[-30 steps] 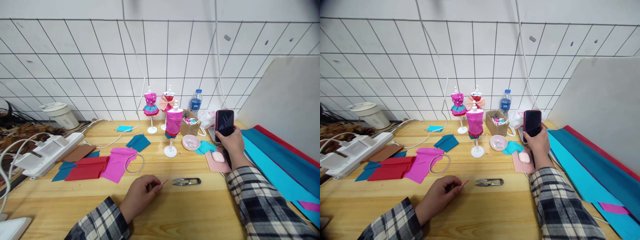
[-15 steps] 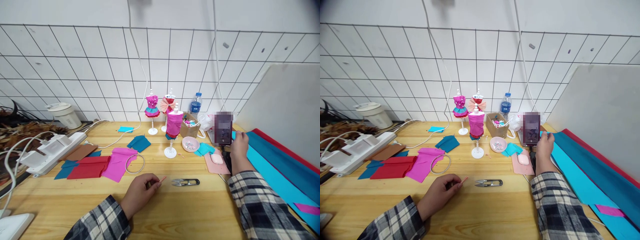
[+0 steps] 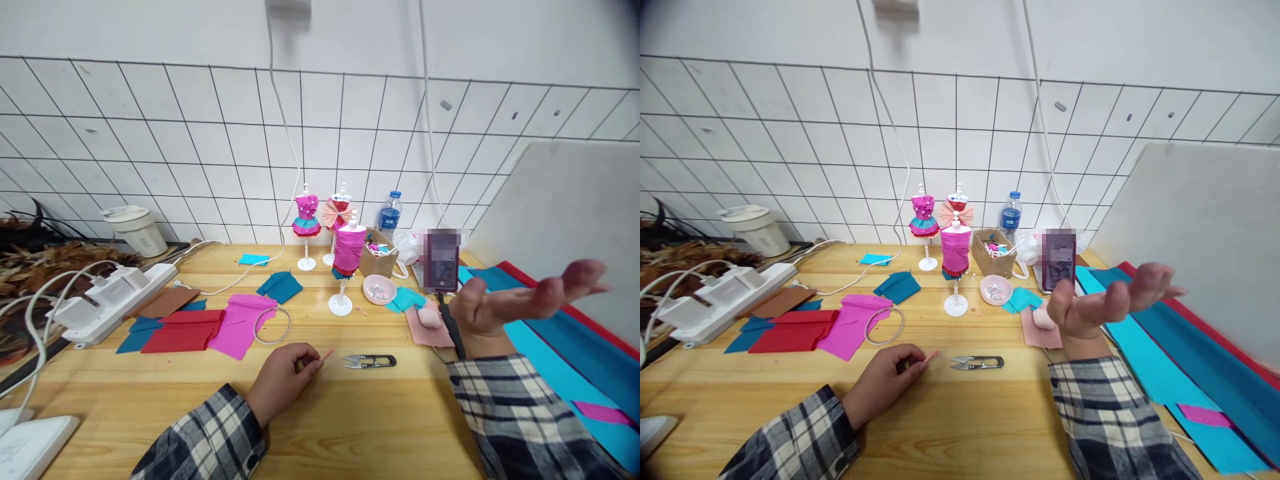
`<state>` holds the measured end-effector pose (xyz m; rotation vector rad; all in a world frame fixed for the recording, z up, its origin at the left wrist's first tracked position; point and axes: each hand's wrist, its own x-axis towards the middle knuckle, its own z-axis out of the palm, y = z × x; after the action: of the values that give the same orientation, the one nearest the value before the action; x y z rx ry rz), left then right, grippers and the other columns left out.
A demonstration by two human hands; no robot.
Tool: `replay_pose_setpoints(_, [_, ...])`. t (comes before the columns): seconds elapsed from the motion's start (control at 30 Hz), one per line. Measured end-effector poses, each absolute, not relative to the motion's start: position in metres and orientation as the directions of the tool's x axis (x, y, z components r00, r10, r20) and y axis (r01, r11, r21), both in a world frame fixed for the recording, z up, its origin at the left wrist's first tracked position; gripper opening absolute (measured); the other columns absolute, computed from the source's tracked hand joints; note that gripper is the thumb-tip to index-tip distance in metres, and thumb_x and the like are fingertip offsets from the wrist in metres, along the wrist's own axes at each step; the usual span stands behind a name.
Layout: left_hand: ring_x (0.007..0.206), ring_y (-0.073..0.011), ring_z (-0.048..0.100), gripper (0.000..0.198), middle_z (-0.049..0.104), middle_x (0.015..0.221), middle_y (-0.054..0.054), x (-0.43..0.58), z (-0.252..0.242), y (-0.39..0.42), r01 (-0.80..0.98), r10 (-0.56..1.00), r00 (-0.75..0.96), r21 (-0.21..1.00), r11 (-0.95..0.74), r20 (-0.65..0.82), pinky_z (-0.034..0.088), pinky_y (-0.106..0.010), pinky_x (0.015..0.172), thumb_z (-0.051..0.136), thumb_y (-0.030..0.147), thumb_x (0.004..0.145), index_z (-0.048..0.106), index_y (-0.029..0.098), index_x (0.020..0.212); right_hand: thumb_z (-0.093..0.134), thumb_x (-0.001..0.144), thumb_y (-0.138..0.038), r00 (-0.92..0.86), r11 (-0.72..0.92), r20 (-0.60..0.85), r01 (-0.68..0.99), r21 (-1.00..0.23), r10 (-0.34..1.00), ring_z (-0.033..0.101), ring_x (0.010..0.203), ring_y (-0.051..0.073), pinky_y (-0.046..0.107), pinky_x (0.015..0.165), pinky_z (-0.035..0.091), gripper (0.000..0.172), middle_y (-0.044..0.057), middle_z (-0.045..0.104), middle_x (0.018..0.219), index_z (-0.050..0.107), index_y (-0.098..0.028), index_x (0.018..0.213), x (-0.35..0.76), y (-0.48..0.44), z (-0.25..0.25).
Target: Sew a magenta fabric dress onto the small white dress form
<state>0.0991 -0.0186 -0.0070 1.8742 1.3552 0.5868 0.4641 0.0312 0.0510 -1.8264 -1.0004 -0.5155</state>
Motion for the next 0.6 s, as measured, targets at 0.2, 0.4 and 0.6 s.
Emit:
replay_pose_setpoints(0.2, [0.059,-0.0132,0.046,0.029,0.06,0.066,0.0,0.1,-0.004,-0.019,0.568,0.949,0.312,0.81,-0.148,-0.045,0.033,-0.023,0.054,0.056,0.043,0.081,0.068,0.017,0.077,0.047,0.081,-0.03,-0.036,0.281,0.824,0.948,-0.152,0.566,0.048,0.12,0.037,0.057,0.094,0.04,0.065,0.014,0.05,0.129,0.026,-0.028,0.143,0.367,0.002,0.042])
replay_pose_setpoints(0.4, [0.055,-0.0105,0.042,0.032,0.058,0.069,0.0,0.097,0.0,-0.017,0.431,0.974,0.228,0.897,-0.095,-0.006,0.031,-0.022,0.051,0.057,0.047,0.079,0.063,0.016,0.076,0.045,0.091,-0.023,-0.406,0.489,0.305,0.825,-0.284,0.862,0.057,0.093,0.022,0.038,0.086,0.044,0.019,0.006,0.065,0.094,0.064,-0.023,0.094,0.317,-0.016,0.007])
replay_pose_setpoints(0.6, [0.058,-0.0114,0.043,0.034,0.057,0.067,0.0,0.095,0.0,-0.018,0.421,0.962,0.274,0.901,-0.103,-0.018,0.033,-0.023,0.054,0.058,0.049,0.077,0.063,0.016,0.073,0.049,0.088,-0.023,-0.331,0.349,0.116,0.839,-0.417,0.936,0.059,0.09,0.02,0.031,0.082,0.043,0.018,0.005,0.067,0.089,0.067,-0.021,0.09,0.334,-0.009,0.001])
